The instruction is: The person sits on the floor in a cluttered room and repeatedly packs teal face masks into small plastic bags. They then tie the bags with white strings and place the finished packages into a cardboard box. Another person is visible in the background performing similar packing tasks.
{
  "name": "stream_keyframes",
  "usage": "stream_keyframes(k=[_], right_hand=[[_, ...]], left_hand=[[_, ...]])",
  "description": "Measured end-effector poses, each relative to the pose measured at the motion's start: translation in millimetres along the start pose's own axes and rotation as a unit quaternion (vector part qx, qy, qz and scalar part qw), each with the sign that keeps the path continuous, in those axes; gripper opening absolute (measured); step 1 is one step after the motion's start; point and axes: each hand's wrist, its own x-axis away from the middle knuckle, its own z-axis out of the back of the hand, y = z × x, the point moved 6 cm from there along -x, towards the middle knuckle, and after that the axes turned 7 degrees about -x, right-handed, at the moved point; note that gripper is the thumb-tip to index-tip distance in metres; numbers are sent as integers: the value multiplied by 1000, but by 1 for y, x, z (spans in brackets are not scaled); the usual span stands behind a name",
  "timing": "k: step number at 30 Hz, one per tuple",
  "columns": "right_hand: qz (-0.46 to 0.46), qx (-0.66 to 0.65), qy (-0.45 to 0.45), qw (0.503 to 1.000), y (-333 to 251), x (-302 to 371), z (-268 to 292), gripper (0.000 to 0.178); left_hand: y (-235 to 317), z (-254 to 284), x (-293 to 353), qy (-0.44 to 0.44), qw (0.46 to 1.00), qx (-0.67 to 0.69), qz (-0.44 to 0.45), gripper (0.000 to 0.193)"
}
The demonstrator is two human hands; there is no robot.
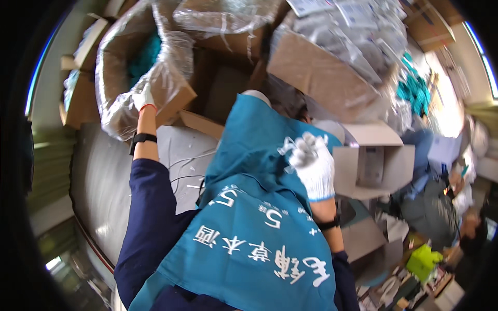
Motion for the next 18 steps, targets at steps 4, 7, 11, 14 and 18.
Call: stream_keyframes(k=[4, 7, 11, 14, 18], right_hand=[[-6, -9, -122, 992, 0, -16, 0, 40], [-4, 4, -71, 997, 15, -17, -15, 41], [56, 82, -65, 993, 22, -19, -32, 37], [177, 312, -98, 928, 19, -14, -35, 37], [131, 194, -46, 971, 19, -39, -9, 38]], left_hand=[[129, -30, 202, -311, 935, 147, -87, 46], [178, -37, 334, -554, 799, 76, -220, 60], [199, -52, 432, -624, 736, -2, -264, 93], [203, -62, 445, -527, 755, -94, -379, 84], [195, -67, 454, -523, 765, -31, -374, 71]])
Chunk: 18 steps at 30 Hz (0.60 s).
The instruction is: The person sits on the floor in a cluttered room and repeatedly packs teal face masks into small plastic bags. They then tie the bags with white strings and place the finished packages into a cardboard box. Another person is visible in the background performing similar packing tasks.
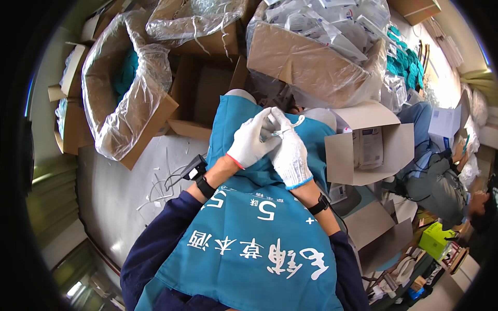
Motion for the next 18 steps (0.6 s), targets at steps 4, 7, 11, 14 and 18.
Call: stream_keyframes(k=[4, 7, 11, 14, 18], right_hand=[[2, 38, -42, 998, 18, 1, 12, 39], [-109, -103, -25, 988, 10, 16, 0, 46], [-31, 87, 38, 995, -29, 29, 49, 42], [-25, 165, 102, 981, -41, 28, 83, 34], [-33, 180, 107, 977, -41, 23, 71, 31]], left_hand=[[-17, -10, 4, 26, 997, -61, 30, 20], [-44, 3, 7, 68, 989, 67, 115, 14], [-83, 50, -9, 58, 965, 134, 218, 21], [-77, 77, -15, 29, 970, 83, 227, 21], [-81, 86, -18, 20, 974, 56, 220, 21]])
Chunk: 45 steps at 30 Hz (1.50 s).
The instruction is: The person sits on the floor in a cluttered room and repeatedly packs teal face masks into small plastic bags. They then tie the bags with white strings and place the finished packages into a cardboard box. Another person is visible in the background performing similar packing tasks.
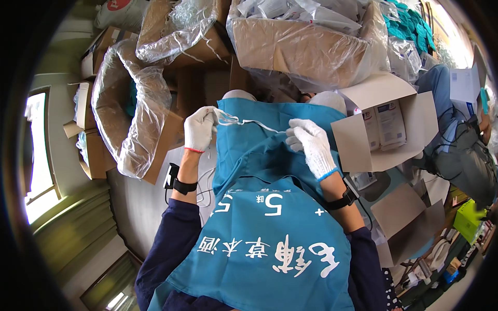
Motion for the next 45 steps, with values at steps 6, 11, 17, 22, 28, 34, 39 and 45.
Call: stream_keyframes(k=[6, 11, 17, 22, 28, 34, 39, 45], right_hand=[[4, -66, 85, 994, -2, -3, 3, 44], [-6, -47, 107, 993, 0, 4, 21, 32], [7, -8, 59, 998, 14, 16, 26, 23], [-5, 20, 16, 1000, -3, 44, 2, 23], [46, 103, 47, 992, -40, 86, 11, 19], [192, 209, 206, 936, -117, 113, 96, 15], [115, 551, 378, 735, -145, 57, 216, 28], [-83, 663, 441, 599, -109, -49, 349, 78]], left_hand=[[45, 58, -34, 77, 992, 101, -22, 19], [143, 167, -96, 271, 939, 66, -201, 14], [231, 228, -179, 289, 903, 51, -314, 18], [110, 262, -302, 153, 879, -449, -49, 113], [77, 190, -282, 193, 862, -438, -165, 46], [20, 81, -175, 121, 952, -271, -72, 30], [-27, 1, -101, 13, 997, -71, -34, 18], [0, -52, -32, -37, 999, 21, -29, 14]])
